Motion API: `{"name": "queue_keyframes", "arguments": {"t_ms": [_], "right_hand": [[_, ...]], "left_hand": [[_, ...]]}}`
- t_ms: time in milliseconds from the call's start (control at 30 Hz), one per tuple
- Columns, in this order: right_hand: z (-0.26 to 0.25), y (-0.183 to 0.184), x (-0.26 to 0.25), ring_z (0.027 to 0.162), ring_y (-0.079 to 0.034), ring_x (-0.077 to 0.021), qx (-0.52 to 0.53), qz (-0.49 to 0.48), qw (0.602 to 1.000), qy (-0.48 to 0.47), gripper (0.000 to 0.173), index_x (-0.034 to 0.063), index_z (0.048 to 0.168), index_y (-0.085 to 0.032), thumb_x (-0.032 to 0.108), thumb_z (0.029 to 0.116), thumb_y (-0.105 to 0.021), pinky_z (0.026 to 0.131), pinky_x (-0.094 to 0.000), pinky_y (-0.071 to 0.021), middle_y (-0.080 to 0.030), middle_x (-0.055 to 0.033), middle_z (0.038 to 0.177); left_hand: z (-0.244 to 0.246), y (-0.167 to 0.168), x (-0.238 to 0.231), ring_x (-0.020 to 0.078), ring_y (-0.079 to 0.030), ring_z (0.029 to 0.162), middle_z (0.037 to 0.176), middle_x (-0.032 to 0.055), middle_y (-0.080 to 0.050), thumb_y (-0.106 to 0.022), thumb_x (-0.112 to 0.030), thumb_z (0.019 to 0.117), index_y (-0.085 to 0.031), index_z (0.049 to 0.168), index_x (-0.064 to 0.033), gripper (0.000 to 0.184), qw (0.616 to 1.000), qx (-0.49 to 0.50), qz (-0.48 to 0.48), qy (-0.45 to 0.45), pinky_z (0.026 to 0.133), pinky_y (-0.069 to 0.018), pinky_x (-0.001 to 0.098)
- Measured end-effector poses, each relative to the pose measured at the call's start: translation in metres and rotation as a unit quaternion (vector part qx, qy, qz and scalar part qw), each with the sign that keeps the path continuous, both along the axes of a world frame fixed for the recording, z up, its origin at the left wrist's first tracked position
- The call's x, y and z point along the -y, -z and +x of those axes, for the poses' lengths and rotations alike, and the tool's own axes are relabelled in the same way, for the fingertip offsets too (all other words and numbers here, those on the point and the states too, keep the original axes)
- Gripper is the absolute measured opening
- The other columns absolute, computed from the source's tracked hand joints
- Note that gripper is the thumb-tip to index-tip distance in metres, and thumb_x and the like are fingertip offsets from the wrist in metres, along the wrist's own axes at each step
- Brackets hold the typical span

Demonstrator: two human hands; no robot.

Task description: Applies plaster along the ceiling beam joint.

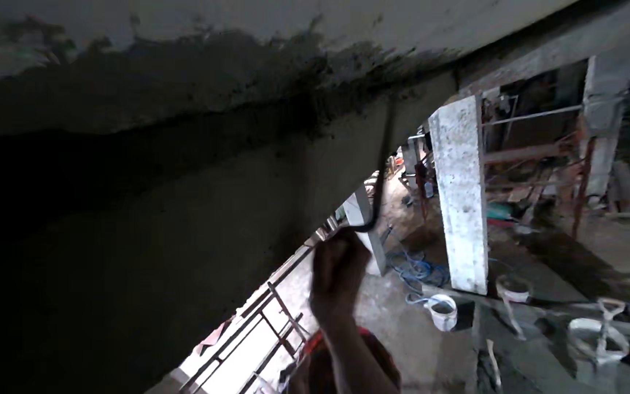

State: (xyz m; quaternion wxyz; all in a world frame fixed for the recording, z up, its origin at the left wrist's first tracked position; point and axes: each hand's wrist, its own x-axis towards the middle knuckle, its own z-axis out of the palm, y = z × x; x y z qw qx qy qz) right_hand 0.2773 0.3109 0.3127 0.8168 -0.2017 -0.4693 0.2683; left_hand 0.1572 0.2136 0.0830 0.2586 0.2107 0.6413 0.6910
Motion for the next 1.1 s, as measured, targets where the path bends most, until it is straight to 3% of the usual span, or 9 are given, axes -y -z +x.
{"name": "queue_keyframes", "arguments": {"t_ms": [133, 267, 433, 500, 567, 667, 900, 1033, 1100], "right_hand": [[0.113, 0.041, -0.016, 0.06, -0.065, -0.0186, -0.051, -0.057, 0.969, -0.234, 0.043, -0.0021, 0.133, -0.05, 0.014, 0.0968, -0.067, 0.05, -0.0371, -0.061, -0.066, -0.0101, 0.093], [0.177, 0.056, -0.053, 0.065, -0.066, -0.0223, 0.045, -0.155, 0.92, -0.356, 0.037, 0.0059, 0.14, -0.056, 0.018, 0.1053, -0.053, 0.055, -0.0373, -0.0615, -0.067, -0.0124, 0.1], [0.192, 0.014, -0.071, 0.053, -0.061, -0.0153, 0.269, -0.116, 0.93, -0.22, 0.031, 0.0108, 0.128, -0.06, 0.033, 0.1083, -0.05, 0.048, -0.0311, -0.0561, -0.064, -0.0052, 0.076], [0.193, -0.009, -0.088, 0.065, -0.065, -0.0145, 0.386, -0.043, 0.921, -0.029, 0.034, 0.0137, 0.128, -0.062, 0.038, 0.1052, -0.055, 0.058, -0.0365, -0.0578, -0.068, -0.0027, 0.086], [0.193, -0.025, -0.114, 0.09, -0.07, -0.029, 0.455, 0.056, 0.88, 0.126, 0.043, 0.0074, 0.133, -0.06, 0.039, 0.103, -0.058, 0.075, -0.0541, -0.0581, -0.068, -0.0141, 0.115], [0.186, -0.038, -0.158, 0.091, -0.07, -0.0383, 0.459, 0.126, 0.85, 0.227, 0.047, 0.0031, 0.131, -0.057, 0.04, 0.1023, -0.056, 0.071, -0.0577, -0.0579, -0.064, -0.0212, 0.117], [0.184, -0.031, -0.202, 0.103, -0.068, -0.0394, 0.526, 0.158, 0.806, 0.223, 0.037, 0.0043, 0.127, -0.061, 0.033, 0.1031, -0.058, 0.08, -0.0587, -0.0576, -0.064, -0.0201, 0.121], [0.199, -0.018, -0.205, 0.106, -0.068, -0.0296, 0.473, 0.136, 0.864, 0.106, 0.036, 0.0064, 0.131, -0.063, 0.03, 0.1043, -0.059, 0.089, -0.0534, -0.0573, -0.065, -0.0155, 0.124], [0.2, -0.021, -0.197, 0.084, -0.069, -0.0201, 0.435, 0.064, 0.898, 0.021, 0.033, 0.0112, 0.129, -0.064, 0.033, 0.1061, -0.054, 0.074, -0.0465, -0.0589, -0.07, -0.0092, 0.106]], "left_hand": [[0.033, -0.052, -0.058, 0.0255, -0.072, 0.085, 0.095, 0.0177, -0.072, -0.06, -0.022, 0.1031, -0.066, 0.109, 0.0035, 0.026, 0.986, 0.084, 0.129, 0.069, 0.077, -0.0619, 0.0456], [0.064, -0.091, -0.086, 0.0267, -0.071, 0.086, 0.097, 0.0198, -0.071, -0.056, -0.02, 0.1047, -0.063, 0.11, 0.0049, 0.027, 0.968, 0.132, 0.185, 0.108, 0.077, -0.0613, 0.0457], [0.072, -0.128, -0.106, 0.024, -0.071, 0.085, 0.096, 0.0167, -0.071, -0.054, -0.021, 0.105, -0.066, 0.11, 0.0022, 0.027, 0.95, 0.161, 0.237, 0.122, 0.076, -0.0613, 0.0436], [0.07, -0.141, -0.109, 0.0229, -0.07, 0.084, 0.094, 0.0155, -0.071, -0.05, -0.022, 0.1064, -0.067, 0.109, 0.0017, 0.029, 0.943, 0.163, 0.26, 0.13, 0.075, -0.0609, 0.0424], [0.069, -0.155, -0.11, 0.0232, -0.071, 0.086, 0.095, 0.016, -0.071, -0.048, -0.021, 0.1072, -0.065, 0.111, 0.0023, 0.03, 0.937, 0.164, 0.281, 0.131, 0.077, -0.0609, 0.0431], [0.064, -0.171, -0.109, 0.0242, -0.071, 0.088, 0.097, 0.017, -0.071, -0.049, -0.021, 0.1072, -0.066, 0.112, 0.0028, 0.03, 0.938, 0.142, 0.288, 0.129, 0.079, -0.0606, 0.0437], [0.054, -0.191, -0.124, 0.0228, -0.069, 0.085, 0.093, 0.0158, -0.07, -0.049, -0.019, 0.1064, -0.066, 0.108, 0.0031, 0.028, 0.936, 0.134, 0.297, 0.134, 0.077, -0.0598, 0.0419], [0.056, -0.197, -0.124, 0.0217, -0.07, 0.085, 0.094, 0.0149, -0.07, -0.048, -0.017, 0.1068, -0.066, 0.109, 0.0026, 0.027, 0.939, 0.118, 0.299, 0.123, 0.077, -0.0605, 0.0403], [0.058, -0.194, -0.124, 0.0224, -0.07, 0.087, 0.095, 0.0156, -0.071, -0.05, -0.018, 0.1065, -0.066, 0.11, 0.0025, 0.027, 0.942, 0.118, 0.293, 0.118, 0.078, -0.0605, 0.0414]]}}
